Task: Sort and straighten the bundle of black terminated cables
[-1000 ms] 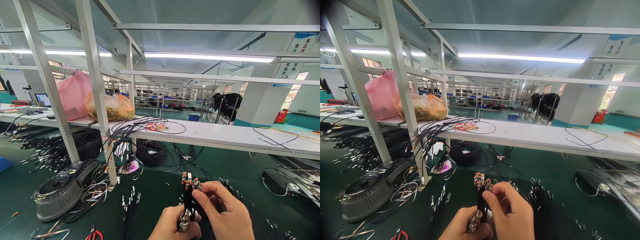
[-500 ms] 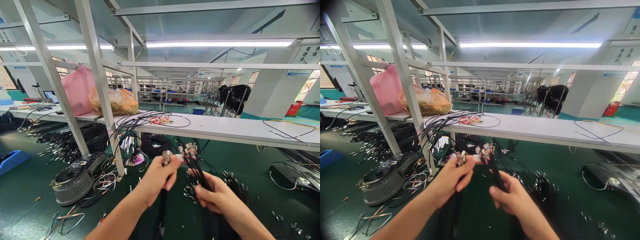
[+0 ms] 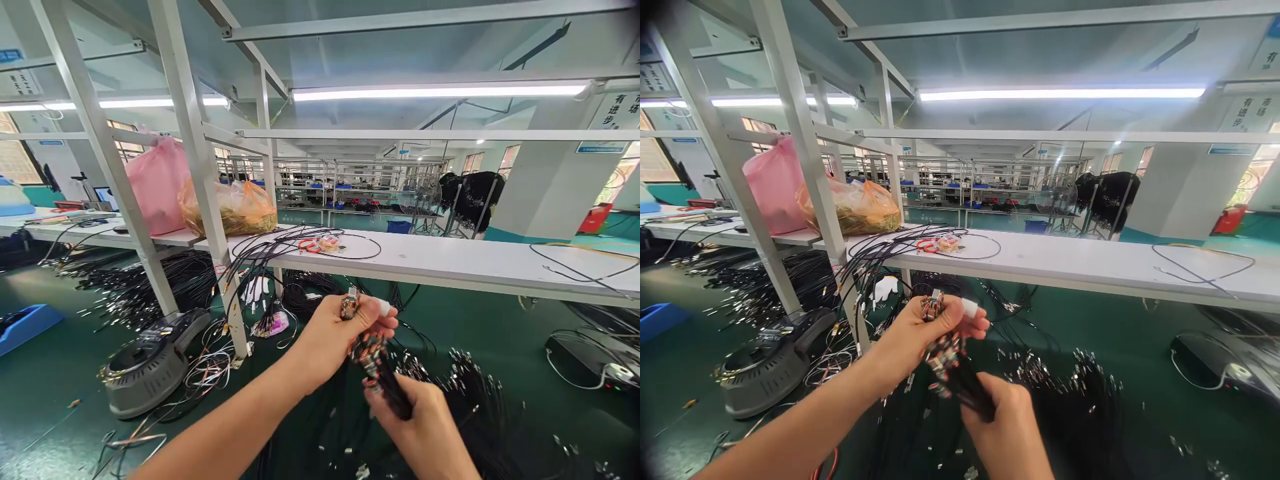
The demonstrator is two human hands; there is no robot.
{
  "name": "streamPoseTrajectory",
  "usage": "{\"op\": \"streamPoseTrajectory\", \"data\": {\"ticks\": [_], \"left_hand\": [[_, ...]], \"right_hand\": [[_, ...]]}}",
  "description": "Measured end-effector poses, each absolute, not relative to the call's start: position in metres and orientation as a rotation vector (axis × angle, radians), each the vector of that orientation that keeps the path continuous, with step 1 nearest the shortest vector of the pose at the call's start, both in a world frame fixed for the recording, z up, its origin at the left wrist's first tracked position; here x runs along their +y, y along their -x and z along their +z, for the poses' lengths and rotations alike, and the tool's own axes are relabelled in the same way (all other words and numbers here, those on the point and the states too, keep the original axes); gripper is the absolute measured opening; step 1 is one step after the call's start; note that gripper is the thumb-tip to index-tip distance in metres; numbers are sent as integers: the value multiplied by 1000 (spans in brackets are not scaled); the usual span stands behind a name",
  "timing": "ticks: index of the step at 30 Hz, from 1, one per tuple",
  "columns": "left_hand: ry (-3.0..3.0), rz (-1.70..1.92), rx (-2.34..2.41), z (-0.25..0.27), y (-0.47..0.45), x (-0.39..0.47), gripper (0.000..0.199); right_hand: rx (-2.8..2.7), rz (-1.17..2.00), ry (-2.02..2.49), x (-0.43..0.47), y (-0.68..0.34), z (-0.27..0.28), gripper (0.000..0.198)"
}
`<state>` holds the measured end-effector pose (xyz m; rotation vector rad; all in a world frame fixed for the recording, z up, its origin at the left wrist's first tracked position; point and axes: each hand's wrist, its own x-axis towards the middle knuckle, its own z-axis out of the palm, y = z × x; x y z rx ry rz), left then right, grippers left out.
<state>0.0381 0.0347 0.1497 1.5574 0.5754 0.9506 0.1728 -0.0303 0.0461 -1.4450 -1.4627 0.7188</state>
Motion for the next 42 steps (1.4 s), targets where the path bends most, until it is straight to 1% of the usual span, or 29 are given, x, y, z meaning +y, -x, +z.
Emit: {"op": "streamPoseTrajectory", "data": {"ticks": [2, 5, 7, 10, 14, 17, 20, 23, 26, 29, 31, 33, 35, 39, 42], "left_hand": [[-1796, 821, 691, 155, -29, 41, 34], [-1871, 770, 762, 156, -21, 48, 35], [-1818, 798, 731, 155, -23, 49, 35], [-1716, 907, 687, 158, -30, 51, 37], [-1502, 1187, 654, 173, -29, 60, 35], [-1403, 1266, 636, 181, -24, 64, 33], [-1405, 1200, 676, 184, -22, 58, 36], [-1425, 1110, 648, 187, -27, 48, 39], [-1467, 1088, 608, 191, -34, 41, 40], [-1729, 1206, 665, 193, -35, 39, 38], [-1998, 1367, 680, 193, -31, 39, 35], [-2131, 1485, 625, 192, -26, 40, 32], [-2144, 1492, 570, 193, -22, 40, 30], [-2159, 1378, 500, 201, -20, 41, 30], [-1720, 1363, 355, 210, -22, 42, 28]], "right_hand": [[-1453, 596, 1513, -31, -192, 50, 16], [-1449, 580, 1541, -30, -210, 53, 24], [-1461, 686, 1510, -28, -210, 50, 25], [-1447, 924, 1430, -27, -198, 38, 27], [-1380, 1113, 1341, -30, -187, 19, 24], [-1330, 1170, 1323, -32, -194, 15, 34], [-1309, 1186, 1295, -33, -202, 26, 49], [-1337, 1196, 1232, -32, -196, 44, 54], [-1388, 1247, 1182, -32, -175, 52, 43], [-1411, 1157, 1237, -31, -168, 43, 32], [-1370, 1046, 1321, -29, -177, 34, 34], [-1306, 965, 1389, -28, -191, 29, 41], [-1271, 917, 1413, -29, -201, 29, 45], [-1321, 953, 1338, -37, -197, 41, 31], [-1345, 1122, 1268, -45, -188, 44, 22]]}}
